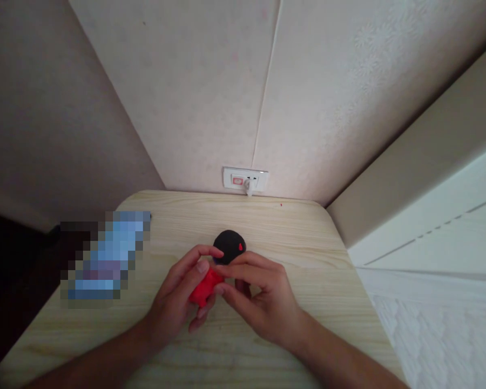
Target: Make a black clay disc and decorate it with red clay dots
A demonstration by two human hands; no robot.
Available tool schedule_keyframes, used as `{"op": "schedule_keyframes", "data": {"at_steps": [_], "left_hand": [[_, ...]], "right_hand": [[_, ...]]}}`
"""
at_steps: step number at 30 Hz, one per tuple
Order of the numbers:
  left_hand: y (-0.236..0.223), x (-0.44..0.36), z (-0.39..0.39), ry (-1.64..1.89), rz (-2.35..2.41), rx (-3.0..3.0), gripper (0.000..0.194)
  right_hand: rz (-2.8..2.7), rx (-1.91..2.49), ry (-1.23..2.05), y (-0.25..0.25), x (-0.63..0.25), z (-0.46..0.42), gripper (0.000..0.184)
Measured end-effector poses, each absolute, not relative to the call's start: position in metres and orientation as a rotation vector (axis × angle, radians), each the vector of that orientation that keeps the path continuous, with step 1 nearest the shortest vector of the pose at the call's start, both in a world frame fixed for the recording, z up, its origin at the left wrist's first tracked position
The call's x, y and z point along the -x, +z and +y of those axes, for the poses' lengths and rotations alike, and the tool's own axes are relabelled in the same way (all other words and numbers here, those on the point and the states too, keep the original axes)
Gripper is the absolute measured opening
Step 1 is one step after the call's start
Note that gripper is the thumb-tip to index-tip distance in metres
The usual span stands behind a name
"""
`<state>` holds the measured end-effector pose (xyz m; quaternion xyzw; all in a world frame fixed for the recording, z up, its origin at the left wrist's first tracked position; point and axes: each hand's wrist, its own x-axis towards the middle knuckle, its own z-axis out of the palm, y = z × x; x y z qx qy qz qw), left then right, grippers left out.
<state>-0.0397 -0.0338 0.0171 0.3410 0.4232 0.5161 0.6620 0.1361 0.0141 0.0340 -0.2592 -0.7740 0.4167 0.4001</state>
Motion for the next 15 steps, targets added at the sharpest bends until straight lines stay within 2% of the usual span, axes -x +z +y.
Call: {"op": "schedule_keyframes", "data": {"at_steps": [4,8,15], "left_hand": [[0.016,0.0408,-0.0345,1.145,1.022,-0.816,0.037],[0.0163,0.0433,-0.0349,1.247,1.052,-1.163,0.028],[0.0193,0.0498,-0.0401,1.348,1.229,-1.771,0.039]], "right_hand": [[-1.943,0.687,1.123,0.0358,-0.1379,0.0174,0.018],[-1.919,0.778,1.224,0.0376,-0.1377,0.0164,0.013],[-1.574,1.006,1.787,0.0292,-0.1364,0.0175,0.025]]}}
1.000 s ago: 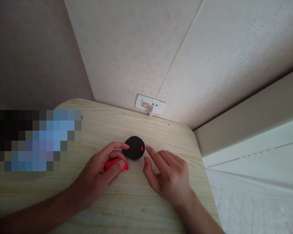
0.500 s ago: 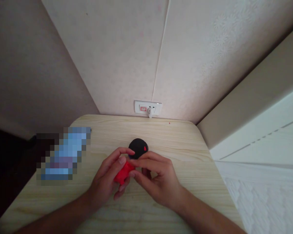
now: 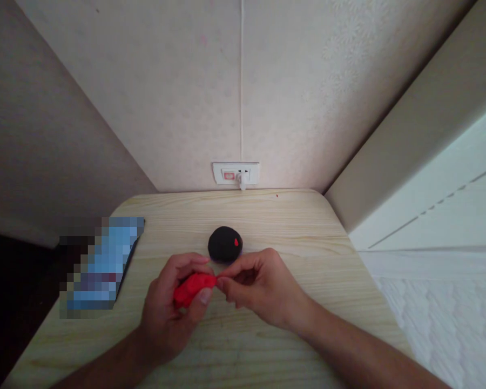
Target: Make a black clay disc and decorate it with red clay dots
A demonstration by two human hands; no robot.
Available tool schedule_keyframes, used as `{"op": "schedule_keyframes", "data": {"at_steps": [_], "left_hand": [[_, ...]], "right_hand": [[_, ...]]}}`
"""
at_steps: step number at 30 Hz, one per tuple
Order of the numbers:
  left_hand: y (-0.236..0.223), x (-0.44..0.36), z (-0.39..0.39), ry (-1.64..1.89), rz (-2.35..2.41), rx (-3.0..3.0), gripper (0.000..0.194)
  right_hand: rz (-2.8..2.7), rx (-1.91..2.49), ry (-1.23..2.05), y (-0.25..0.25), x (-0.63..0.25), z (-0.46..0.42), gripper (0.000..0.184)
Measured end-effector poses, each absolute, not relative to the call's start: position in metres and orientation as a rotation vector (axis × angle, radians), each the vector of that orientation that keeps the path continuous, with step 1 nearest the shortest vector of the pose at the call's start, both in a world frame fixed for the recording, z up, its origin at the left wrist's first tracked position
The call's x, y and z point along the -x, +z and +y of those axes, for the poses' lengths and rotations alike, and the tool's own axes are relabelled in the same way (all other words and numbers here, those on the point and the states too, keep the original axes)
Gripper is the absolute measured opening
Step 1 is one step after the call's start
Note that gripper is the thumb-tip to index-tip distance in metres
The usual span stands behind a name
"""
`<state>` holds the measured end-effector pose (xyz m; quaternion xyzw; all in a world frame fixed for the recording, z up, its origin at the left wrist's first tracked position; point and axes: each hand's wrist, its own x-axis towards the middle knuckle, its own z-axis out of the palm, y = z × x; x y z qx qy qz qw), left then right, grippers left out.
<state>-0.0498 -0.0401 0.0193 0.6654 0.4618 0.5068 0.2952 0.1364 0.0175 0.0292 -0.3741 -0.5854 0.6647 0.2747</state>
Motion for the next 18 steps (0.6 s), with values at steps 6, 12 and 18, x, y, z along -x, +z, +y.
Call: {"op": "schedule_keyframes", "data": {"at_steps": [6,12,18], "left_hand": [[0.019,0.049,-0.038,1.314,1.245,-1.786,0.037],[0.019,0.052,-0.04,1.276,1.243,-1.733,0.035],[0.021,0.052,-0.041,1.239,1.236,-1.818,0.038]], "right_hand": [[-1.546,0.878,1.792,0.035,-0.138,0.015,0.025],[-1.42,0.947,1.886,0.038,-0.136,0.015,0.026],[-1.36,0.952,2.013,0.034,-0.136,0.018,0.024]]}}
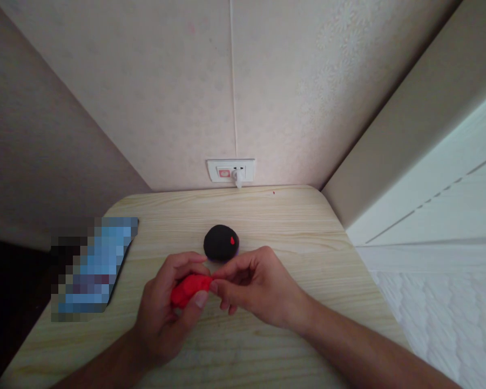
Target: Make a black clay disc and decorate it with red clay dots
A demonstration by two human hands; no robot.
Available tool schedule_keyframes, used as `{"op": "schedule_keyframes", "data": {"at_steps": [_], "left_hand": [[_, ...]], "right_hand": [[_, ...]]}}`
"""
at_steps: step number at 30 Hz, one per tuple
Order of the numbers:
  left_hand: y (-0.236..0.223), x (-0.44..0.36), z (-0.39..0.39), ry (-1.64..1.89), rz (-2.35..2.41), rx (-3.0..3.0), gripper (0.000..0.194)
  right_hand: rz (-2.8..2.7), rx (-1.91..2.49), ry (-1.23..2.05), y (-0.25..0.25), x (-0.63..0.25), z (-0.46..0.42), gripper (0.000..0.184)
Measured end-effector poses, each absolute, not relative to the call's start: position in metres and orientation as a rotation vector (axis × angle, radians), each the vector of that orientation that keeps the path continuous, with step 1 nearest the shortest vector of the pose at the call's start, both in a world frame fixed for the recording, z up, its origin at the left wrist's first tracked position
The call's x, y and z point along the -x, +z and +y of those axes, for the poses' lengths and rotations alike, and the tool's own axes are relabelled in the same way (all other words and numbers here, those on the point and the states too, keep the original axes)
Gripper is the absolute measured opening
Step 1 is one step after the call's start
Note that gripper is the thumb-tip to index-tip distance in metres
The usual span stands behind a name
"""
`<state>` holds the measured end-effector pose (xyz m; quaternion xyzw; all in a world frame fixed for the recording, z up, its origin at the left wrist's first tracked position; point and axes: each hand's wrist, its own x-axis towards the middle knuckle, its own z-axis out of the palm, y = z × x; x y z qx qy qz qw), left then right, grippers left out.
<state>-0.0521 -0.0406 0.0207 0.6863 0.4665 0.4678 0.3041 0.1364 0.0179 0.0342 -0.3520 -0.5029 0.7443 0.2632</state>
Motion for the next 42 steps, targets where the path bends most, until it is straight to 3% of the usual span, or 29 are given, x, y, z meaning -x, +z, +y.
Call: {"op": "schedule_keyframes", "data": {"at_steps": [6,14,18,21,29,42], "left_hand": [[0.017,0.0503,-0.0386,1.192,1.254,-1.894,0.044],[0.0179,0.0504,-0.0374,1.181,1.289,-1.866,0.039],[0.0182,0.0507,-0.0385,1.227,1.262,-1.791,0.041],[0.0178,0.0503,-0.0379,1.253,1.248,-1.731,0.038],[0.0166,0.0507,-0.0344,1.229,1.269,-1.604,0.025],[0.017,0.0504,-0.0336,1.247,1.225,-1.479,0.021]], "right_hand": [[-1.404,0.968,1.961,0.0322,-0.1358,0.0172,0.019],[-1.826,0.926,1.376,0.0326,-0.1378,0.0133,0.006],[-1.865,0.834,1.358,0.0342,-0.1386,0.0145,0.015],[-1.943,0.74,1.294,0.0356,-0.14,0.0176,0.011],[-2.252,0.544,0.758,0.0362,-0.1431,0.0192,0.015],[-2.205,0.562,0.87,0.0355,-0.1437,0.0203,0.016]]}}
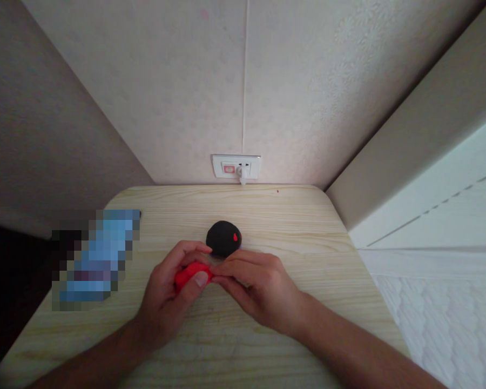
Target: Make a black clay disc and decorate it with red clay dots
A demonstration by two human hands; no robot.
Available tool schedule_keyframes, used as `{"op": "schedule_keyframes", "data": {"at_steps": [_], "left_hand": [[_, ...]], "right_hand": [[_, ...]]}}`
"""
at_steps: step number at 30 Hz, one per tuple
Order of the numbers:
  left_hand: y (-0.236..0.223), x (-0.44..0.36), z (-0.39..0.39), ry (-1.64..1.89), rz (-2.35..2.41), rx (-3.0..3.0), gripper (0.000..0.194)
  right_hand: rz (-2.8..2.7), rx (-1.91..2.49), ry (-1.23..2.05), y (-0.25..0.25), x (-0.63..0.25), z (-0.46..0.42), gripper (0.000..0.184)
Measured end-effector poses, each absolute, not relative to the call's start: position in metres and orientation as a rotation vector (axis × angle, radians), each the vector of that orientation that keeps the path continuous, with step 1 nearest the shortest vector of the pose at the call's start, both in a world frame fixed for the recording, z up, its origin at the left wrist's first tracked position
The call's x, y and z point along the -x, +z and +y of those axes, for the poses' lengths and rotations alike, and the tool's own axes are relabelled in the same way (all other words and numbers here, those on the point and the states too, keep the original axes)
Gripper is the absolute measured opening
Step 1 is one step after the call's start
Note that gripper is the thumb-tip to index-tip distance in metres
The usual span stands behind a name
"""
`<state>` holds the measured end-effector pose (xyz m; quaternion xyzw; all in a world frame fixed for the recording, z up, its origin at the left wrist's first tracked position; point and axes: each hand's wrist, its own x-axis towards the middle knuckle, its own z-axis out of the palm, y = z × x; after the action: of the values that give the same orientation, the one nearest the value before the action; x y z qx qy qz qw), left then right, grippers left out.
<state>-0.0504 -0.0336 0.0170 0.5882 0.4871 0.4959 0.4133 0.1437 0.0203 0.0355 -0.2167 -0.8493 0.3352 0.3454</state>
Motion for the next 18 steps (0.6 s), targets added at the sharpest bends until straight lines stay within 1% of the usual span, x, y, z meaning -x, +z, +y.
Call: {"op": "schedule_keyframes", "data": {"at_steps": [6,12,14,18], "left_hand": [[0.016,0.051,-0.032,1.246,1.271,-1.407,0.019],[0.016,0.05,-0.032,1.229,1.262,-1.383,0.019],[0.015,0.05,-0.031,1.228,1.255,-1.404,0.019],[0.014,0.051,-0.031,1.229,1.258,-1.441,0.019]], "right_hand": [[-2.158,0.654,0.824,0.035,-0.146,0.024,0.01],[-1.715,0.905,0.979,0.034,-0.148,0.026,0.008],[-1.652,0.93,1.011,0.034,-0.148,0.029,0.01],[-1.505,1.027,1.138,0.033,-0.148,0.036,0.006]]}}
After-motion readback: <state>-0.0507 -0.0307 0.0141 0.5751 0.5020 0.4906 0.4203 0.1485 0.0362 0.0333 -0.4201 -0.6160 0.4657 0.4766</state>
